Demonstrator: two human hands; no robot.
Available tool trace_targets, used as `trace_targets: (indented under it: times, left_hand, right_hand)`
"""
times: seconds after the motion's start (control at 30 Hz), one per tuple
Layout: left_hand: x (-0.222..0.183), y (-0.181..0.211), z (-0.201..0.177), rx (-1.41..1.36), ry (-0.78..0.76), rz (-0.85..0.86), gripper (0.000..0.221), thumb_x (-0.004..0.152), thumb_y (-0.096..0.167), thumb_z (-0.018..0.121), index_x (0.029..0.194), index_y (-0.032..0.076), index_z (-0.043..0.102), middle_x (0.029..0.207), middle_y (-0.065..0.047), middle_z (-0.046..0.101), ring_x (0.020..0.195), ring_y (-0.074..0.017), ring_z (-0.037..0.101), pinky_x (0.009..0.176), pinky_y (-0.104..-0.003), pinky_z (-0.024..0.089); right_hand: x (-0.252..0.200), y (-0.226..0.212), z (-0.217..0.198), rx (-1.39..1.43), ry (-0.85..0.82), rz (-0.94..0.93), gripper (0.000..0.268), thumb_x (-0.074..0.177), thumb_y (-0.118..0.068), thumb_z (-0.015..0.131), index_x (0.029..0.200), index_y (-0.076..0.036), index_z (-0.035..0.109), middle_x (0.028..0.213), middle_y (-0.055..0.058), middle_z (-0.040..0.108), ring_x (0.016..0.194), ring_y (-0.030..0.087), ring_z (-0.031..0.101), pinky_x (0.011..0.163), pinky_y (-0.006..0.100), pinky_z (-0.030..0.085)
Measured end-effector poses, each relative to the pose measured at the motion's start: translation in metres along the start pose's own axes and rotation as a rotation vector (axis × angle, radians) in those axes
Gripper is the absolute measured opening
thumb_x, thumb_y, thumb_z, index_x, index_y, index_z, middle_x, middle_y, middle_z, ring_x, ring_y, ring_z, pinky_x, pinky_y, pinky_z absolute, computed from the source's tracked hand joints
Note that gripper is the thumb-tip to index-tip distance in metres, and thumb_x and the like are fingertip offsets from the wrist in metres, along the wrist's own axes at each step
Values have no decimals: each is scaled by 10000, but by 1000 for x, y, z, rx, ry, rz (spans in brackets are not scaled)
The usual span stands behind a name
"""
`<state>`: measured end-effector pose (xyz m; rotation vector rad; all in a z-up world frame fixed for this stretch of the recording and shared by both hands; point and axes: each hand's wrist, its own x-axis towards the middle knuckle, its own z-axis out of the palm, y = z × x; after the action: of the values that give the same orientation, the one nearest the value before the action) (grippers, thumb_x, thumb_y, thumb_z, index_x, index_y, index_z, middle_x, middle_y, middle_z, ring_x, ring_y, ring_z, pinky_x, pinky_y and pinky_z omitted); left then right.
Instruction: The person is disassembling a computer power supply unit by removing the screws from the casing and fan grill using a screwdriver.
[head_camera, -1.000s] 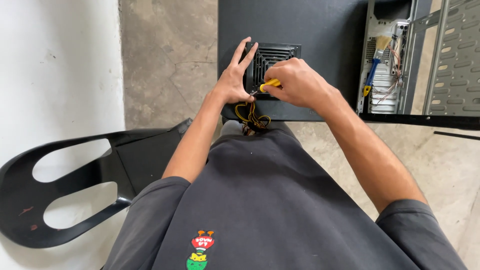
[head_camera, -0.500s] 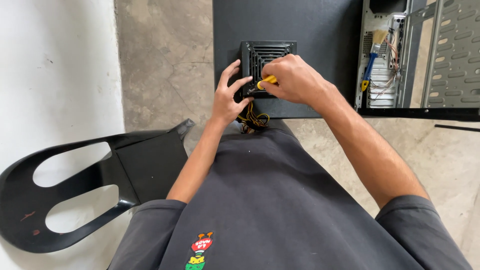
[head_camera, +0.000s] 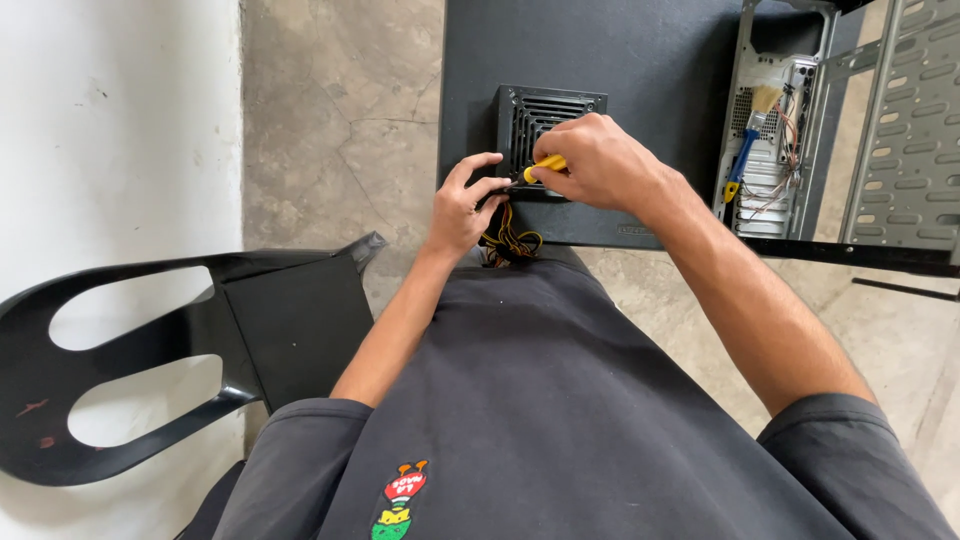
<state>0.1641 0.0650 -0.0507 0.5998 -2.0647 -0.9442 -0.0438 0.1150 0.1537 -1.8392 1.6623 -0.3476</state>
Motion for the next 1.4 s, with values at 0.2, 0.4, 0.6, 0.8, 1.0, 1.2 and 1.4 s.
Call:
trace_targets:
  times: [0.2, 0.4, 0.6, 0.8, 1.0, 1.2, 1.4]
  left_hand:
    - [5, 12, -8, -44, 10, 2, 234, 849, 104, 850, 1056, 189, 781, 1292, 16, 647, 1178, -246, 665, 1005, -365, 551]
    - [6, 11, -8, -59, 13, 7, 230, 854, 99, 843, 1054, 190, 775, 1284, 22, 652, 1176, -242, 661, 998, -358, 552]
    - [8, 14, -13, -62, -11, 13, 216, 848, 79, 839, 1028, 168, 760, 1274, 5, 654, 1167, -256, 659, 991, -366, 554]
    - [7, 12, -12, -54, -17, 19, 195, 848, 78, 837, 1005, 159, 754, 1279, 4, 656, 1173, -255, 660, 994, -366, 552]
    - [9, 15, -15, -40, -35, 11, 240, 836, 75, 844, 1038, 163, 749, 1282, 7, 643, 1172, -247, 657, 995, -366, 553]
    - [9, 15, -16, -41, -51, 6, 230, 835, 65, 839, 1021, 160, 743, 1280, 11, 641, 1171, -245, 658, 994, -367, 555]
    - [7, 11, -15, -43, -46, 22, 156, 865, 85, 822, 966, 157, 728, 1277, 15, 643, 1159, -251, 664, 983, -368, 559]
  right_hand:
    - [3, 1, 0, 33, 13, 2, 97, 924, -98, 744, 965, -10, 752, 870, 196, 732, 777, 370, 714, 713, 425, 600]
    - [4, 8, 2, 29, 43, -17, 100, 905, -109, 752, 944, -17, 745, 844, 186, 728, 757, 383, 706, 672, 454, 593]
    - [3, -5, -9, 44, -15, 73, 87, 933, -104, 741, 953, -22, 761, 866, 198, 732, 802, 350, 708, 777, 422, 605]
    - [4, -3, -3, 50, -19, 61, 101, 933, -123, 742, 956, -26, 759, 852, 181, 727, 792, 348, 703, 771, 434, 602]
    - [6, -7, -8, -3, -9, 68, 92, 936, -109, 742, 948, -20, 761, 847, 182, 727, 784, 347, 705, 781, 432, 599]
    - [7, -7, -6, -11, -38, 52, 98, 938, -118, 742, 960, -24, 763, 860, 190, 729, 795, 348, 709, 796, 427, 603]
    - [8, -2, -4, -17, -24, -17, 124, 925, -154, 742, 906, -31, 741, 828, 174, 724, 759, 366, 707, 748, 443, 594]
